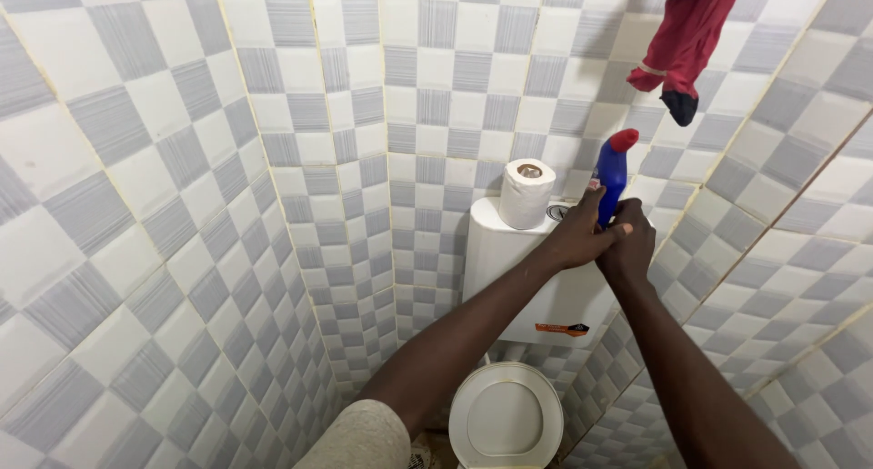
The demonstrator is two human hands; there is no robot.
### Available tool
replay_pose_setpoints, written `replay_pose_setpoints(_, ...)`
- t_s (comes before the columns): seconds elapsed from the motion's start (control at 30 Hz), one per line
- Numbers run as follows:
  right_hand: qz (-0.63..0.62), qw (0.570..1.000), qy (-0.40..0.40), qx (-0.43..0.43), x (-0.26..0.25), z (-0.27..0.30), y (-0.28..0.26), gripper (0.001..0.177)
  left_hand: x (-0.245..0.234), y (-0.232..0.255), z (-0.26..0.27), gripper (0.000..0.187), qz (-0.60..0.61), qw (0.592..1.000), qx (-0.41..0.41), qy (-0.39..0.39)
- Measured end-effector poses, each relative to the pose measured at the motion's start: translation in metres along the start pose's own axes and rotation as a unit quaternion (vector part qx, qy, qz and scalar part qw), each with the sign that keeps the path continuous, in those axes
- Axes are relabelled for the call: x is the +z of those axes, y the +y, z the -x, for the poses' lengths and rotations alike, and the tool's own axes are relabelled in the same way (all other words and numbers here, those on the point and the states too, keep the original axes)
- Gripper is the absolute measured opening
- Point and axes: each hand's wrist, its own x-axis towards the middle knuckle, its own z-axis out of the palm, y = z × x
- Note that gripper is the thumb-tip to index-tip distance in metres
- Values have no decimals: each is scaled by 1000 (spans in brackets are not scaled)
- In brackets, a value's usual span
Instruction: The person pours blue toilet cleaner into the bowl, then uses a green toilet brush to scrub the inside of the bowl. The person is sitting on the floor during the task.
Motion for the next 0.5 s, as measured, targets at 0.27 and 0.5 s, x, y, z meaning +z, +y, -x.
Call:
replay_pose_setpoints(0.27,82,995,26,-55,6,8,24,49,15,-11,15,103,0,1000,-14,24)
replay_pose_setpoints(0.5,-167,982,13,87,-24,121,-19,28,21,23,106,47,97,992,31,78)
